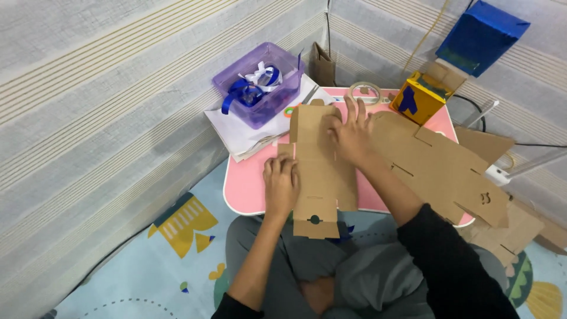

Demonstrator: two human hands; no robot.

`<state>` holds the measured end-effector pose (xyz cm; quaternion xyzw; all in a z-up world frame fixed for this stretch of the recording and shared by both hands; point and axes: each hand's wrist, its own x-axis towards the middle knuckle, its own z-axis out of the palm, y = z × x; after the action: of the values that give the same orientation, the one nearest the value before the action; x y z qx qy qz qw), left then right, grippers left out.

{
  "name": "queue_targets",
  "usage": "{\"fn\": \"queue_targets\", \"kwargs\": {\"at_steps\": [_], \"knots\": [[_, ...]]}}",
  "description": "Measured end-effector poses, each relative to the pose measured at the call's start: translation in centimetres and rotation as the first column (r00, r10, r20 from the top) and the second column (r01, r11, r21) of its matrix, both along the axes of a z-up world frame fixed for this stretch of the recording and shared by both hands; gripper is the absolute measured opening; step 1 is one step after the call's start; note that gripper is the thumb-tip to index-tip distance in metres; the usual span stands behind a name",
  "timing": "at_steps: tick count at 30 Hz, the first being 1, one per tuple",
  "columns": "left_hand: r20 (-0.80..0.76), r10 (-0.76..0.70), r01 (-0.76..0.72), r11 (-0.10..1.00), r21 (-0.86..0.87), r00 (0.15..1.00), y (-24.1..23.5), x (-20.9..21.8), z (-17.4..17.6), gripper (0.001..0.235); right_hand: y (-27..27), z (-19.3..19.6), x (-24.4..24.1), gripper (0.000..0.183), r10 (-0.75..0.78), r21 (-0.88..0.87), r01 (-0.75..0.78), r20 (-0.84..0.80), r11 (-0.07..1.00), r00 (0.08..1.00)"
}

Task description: Assembling a cardboard gift box by folding and then filling it with small items from a container.

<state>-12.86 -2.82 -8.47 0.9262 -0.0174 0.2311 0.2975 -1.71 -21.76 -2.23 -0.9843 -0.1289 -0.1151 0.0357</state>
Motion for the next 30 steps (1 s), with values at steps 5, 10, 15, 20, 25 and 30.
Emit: {"fn": "queue_targets", "kwargs": {"at_steps": [5, 10, 15, 20, 25, 30], "knots": [[-0.054, -0.028, 0.025, 0.998, -0.057, 0.998, 0.5, -0.7, 1.2, 0.019, -0.4, -1.2, 2.2, 0.037, -0.007, -0.062, -0.002, -0.145, 0.998, 0.989], [-0.139, -0.075, 0.049, 0.982, -0.184, 0.987, 0.6, -1.3, 2.8, 0.031, -0.8, -1.5, 3.0, 0.048, -0.033, -0.066, 0.019, -0.207, 0.998, 0.978], [-0.110, -0.050, 0.018, 0.962, -0.273, 0.993, 0.8, -1.3, 3.1, 0.041, -1.0, 1.1, -0.9, 0.058, 0.032, 0.330, 0.006, -0.108, 0.944, 0.994], [0.047, -0.045, 0.061, 0.890, -0.451, 0.998, 1.9, -0.1, 0.4, 0.050, -4.0, -1.5, -8.7, 0.028, -0.158, 0.615, 0.102, 0.036, 0.782, 0.987], [-0.024, 0.207, -0.209, 0.971, -0.113, 0.978, 2.7, -2.3, 0.0, 0.044, -5.8, -8.9, -12.0, 0.034, -0.270, 0.555, 0.268, -0.080, 0.787, 0.960], [-0.282, 0.202, -0.228, 0.972, -0.059, 0.938, 0.4, -4.6, -0.5, 0.060, -3.4, -8.8, -13.8, 0.054, -0.339, 0.511, 0.422, -0.252, 0.749, 0.907]]}}
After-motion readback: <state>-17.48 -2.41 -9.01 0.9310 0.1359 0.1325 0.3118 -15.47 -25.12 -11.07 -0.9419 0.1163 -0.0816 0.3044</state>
